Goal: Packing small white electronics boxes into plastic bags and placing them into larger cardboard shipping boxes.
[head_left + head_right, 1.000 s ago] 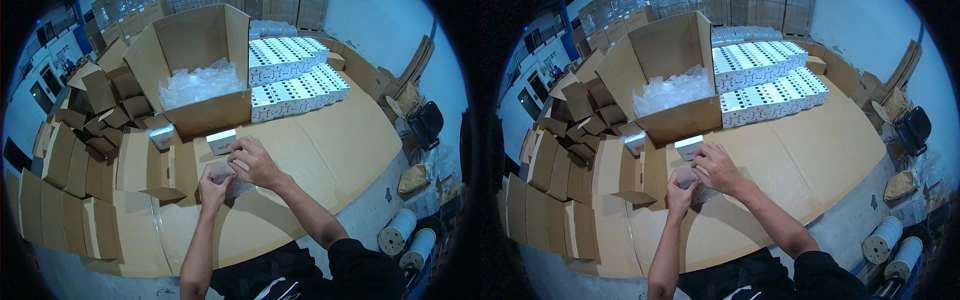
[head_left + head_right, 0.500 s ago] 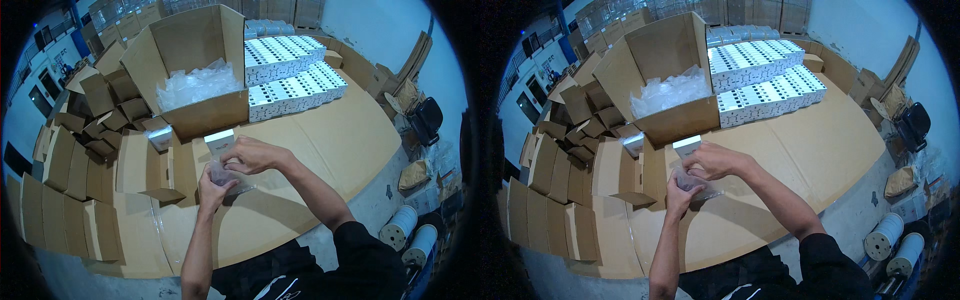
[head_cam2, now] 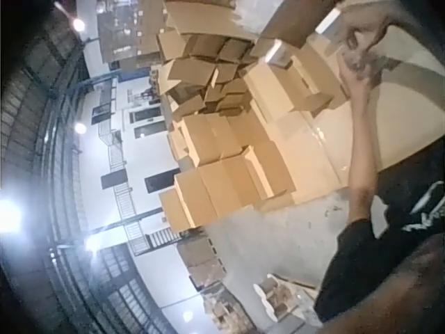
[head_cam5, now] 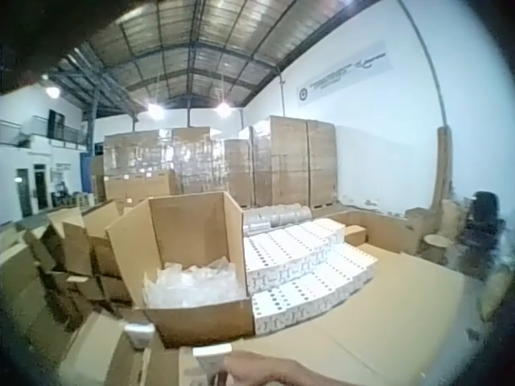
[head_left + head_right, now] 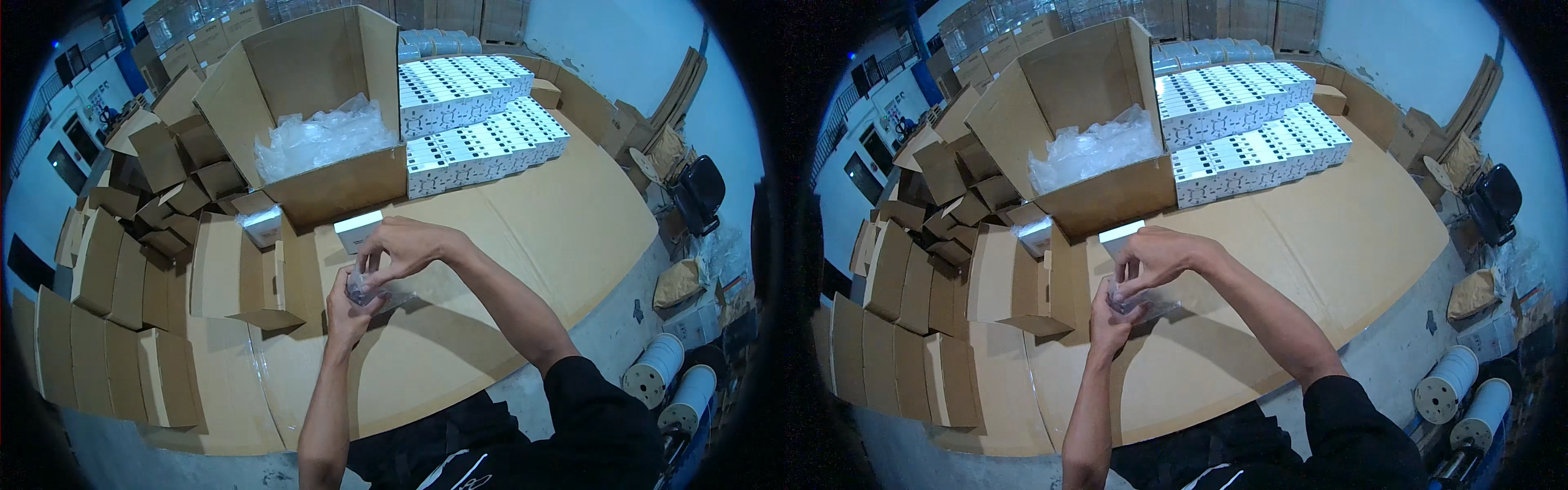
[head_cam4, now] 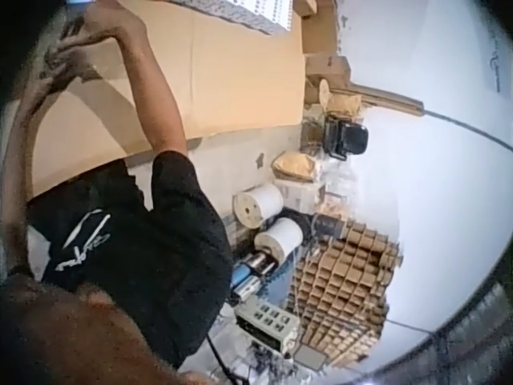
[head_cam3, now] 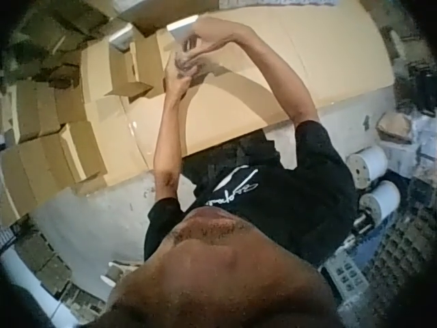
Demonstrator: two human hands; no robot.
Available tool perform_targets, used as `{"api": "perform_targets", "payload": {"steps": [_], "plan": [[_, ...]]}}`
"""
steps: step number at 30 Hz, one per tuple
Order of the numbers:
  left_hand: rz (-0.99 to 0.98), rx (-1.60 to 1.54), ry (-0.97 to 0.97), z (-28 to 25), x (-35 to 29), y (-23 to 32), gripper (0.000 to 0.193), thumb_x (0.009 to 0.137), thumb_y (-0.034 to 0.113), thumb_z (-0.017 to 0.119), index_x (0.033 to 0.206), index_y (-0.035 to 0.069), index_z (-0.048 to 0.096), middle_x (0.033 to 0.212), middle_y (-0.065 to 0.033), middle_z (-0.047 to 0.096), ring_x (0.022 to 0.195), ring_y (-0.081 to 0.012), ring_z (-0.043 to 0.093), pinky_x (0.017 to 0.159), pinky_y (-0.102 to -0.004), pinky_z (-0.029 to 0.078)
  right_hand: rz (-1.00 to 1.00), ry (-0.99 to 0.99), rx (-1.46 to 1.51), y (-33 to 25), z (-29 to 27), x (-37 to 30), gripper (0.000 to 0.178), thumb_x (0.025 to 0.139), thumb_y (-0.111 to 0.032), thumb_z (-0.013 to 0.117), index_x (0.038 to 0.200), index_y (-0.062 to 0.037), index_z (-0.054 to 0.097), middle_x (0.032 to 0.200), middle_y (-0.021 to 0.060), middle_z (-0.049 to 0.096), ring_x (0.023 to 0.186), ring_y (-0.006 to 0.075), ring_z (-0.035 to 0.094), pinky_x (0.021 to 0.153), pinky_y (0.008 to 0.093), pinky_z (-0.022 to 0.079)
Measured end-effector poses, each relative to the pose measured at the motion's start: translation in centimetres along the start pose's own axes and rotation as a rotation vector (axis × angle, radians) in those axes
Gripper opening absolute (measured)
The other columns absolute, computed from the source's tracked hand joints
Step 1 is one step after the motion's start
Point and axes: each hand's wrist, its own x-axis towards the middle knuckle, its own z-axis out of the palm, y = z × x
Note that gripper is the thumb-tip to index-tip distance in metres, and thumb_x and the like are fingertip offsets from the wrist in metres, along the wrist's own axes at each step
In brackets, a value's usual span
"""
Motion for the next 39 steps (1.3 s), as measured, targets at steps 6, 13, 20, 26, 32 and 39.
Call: {"api": "perform_targets", "payload": {"steps": [6, 13, 20, 26, 32, 39], "plan": [[0.014, 0.033, 0.003, 0.3, 0.0, 0.7, 0.063, 0.069, 0.01, 0.092, 0.122, 0.002, 0.058, 0.11, -0.011, 0.07, 0.102, -0.0207, 0.068, 0.091, -0.0357, 0.054, -0.187, 0.156, -0.092, 0.9, 0.4, -0.4, 0.04, 0.085, -0.035, 0.078, 0.108, -0.002, 0.075, 0.098, 0.0159, 0.076, 0.089, 0.0293, 0.073, 0.08, 0.0392, 0.055], [0.012, -0.042, -0.044, 0.1, -0.1, 0.0, 0.069, 0.066, 0.013, 0.095, 0.124, 0.003, 0.058, 0.112, -0.0116, 0.071, 0.104, -0.0215, 0.068, 0.092, -0.0365, 0.055, -0.097, -0.028, 0.203, 1.7, 0.1, 0.8, 0.023, 0.095, -0.015, 0.065, 0.113, -0.0024, 0.072, 0.088, 0.0153, 0.073, 0.077, 0.0275, 0.066, 0.073, 0.041, 0.051], [-0.013, 0.021, -0.038, 0.1, -0.1, 0.4, 0.072, 0.067, 0.012, 0.094, 0.127, 0.002, 0.057, 0.11, -0.0118, 0.071, 0.102, -0.0211, 0.069, 0.092, -0.0358, 0.055, -0.112, 0.043, 0.233, 1.0, -0.6, 0.5, 0.02, 0.1, -0.018, 0.063, 0.109, -0.0035, 0.074, 0.084, 0.0096, 0.074, 0.072, 0.0173, 0.066, 0.068, 0.0357, 0.053], [-0.015, -0.038, -0.059, -0.1, 0.1, -0.2, 0.069, 0.072, 0.004, 0.09, 0.13, -0.001, 0.053, 0.113, -0.012, 0.069, 0.102, -0.0202, 0.068, 0.091, -0.0354, 0.057, -0.077, 0.414, 0.51, 0.8, -1.0, 0.5, 0.024, 0.103, -0.017, 0.059, 0.115, -0.0012, 0.072, 0.086, 0.0074, 0.075, 0.082, 0.0124, 0.07, 0.073, 0.0295, 0.054], [-0.009, -0.031, 0.032, -0.1, 0.0, 1.2, 0.069, 0.071, 0.005, 0.09, 0.13, 0.002, 0.055, 0.111, -0.0114, 0.071, 0.103, -0.0197, 0.069, 0.09, -0.0344, 0.057, -0.045, 0.996, 0.722, 7.0, 4.0, 0.3, 0.033, 0.102, -0.003, 0.054, 0.134, -0.002, 0.061, 0.127, 0.0092, 0.067, 0.113, 0.013, 0.061, 0.097, 0.0294, 0.05], [0.043, -0.022, 0.106, -0.7, 0.4, 0.3, 0.072, 0.072, 0.004, 0.089, 0.133, 0.001, 0.052, 0.116, -0.0122, 0.068, 0.104, -0.0211, 0.068, 0.091, -0.0346, 0.057, 0.118, 0.756, 0.93, 8.5, 6.5, 0.3, 0.04, 0.097, 0.005, 0.057, 0.135, -0.0055, 0.062, 0.132, 0.0045, 0.062, 0.098, 0.0094, 0.064, 0.083, 0.0245, 0.055]]}}
